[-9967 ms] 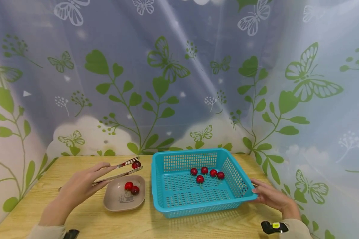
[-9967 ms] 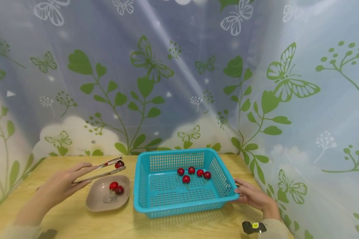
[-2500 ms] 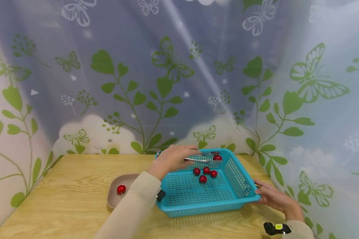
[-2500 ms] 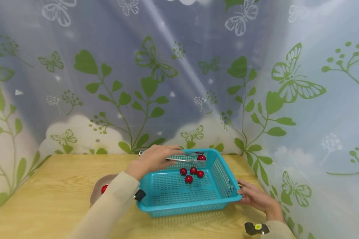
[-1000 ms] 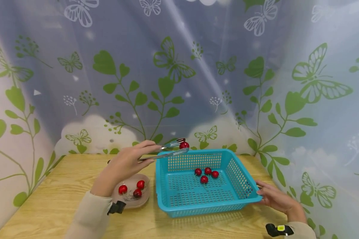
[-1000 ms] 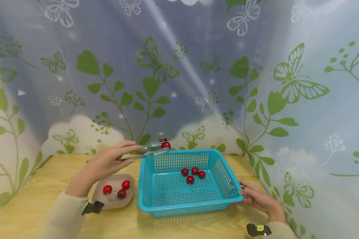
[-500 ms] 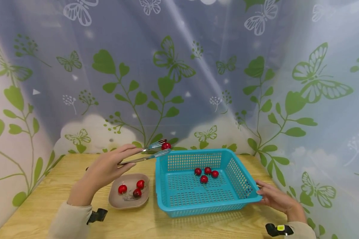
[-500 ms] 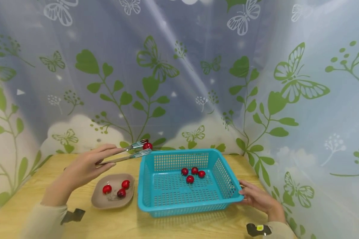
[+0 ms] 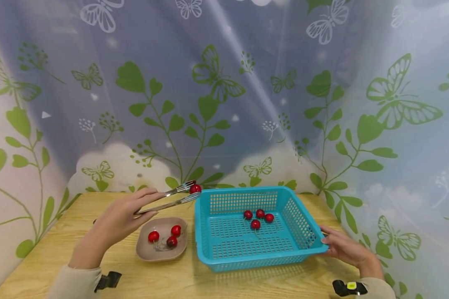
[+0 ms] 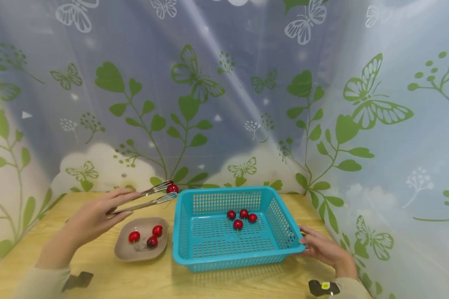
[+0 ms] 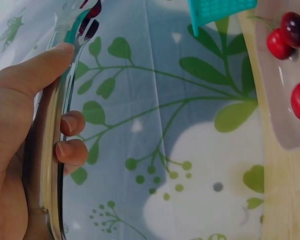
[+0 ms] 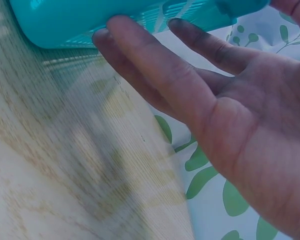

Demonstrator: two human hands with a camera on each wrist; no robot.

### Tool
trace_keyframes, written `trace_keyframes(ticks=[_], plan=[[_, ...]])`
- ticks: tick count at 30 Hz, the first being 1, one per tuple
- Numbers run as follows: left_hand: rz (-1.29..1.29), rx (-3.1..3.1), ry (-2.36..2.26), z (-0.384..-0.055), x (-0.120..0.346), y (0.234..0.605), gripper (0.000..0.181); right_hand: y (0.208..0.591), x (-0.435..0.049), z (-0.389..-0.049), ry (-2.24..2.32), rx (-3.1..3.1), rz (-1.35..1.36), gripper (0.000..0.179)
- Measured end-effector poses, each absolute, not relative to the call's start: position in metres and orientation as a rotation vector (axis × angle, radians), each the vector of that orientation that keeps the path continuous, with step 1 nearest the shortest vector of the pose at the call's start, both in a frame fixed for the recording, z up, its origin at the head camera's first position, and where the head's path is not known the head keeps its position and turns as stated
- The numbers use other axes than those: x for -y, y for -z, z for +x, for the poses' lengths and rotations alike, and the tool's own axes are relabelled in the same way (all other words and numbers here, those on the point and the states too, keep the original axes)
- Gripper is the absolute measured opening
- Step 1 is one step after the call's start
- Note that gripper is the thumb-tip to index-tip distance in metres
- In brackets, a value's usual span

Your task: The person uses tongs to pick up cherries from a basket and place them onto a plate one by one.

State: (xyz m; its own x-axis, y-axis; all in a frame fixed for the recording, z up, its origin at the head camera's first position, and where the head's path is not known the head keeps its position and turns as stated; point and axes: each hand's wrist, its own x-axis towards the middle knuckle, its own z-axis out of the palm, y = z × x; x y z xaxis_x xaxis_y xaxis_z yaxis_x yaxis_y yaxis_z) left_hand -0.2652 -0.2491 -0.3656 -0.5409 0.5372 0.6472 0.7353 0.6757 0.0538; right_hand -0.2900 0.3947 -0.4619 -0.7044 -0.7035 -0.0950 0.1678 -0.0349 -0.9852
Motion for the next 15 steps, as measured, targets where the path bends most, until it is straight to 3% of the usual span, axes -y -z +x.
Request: trace_keyframes(ticks=[15], plan=[[-0.964, 2.292, 0.479, -0.257, 0.271, 0.385, 0.060, 0.460, -0.394, -0.290, 1.792, -1.634, -0.573, 0.076]])
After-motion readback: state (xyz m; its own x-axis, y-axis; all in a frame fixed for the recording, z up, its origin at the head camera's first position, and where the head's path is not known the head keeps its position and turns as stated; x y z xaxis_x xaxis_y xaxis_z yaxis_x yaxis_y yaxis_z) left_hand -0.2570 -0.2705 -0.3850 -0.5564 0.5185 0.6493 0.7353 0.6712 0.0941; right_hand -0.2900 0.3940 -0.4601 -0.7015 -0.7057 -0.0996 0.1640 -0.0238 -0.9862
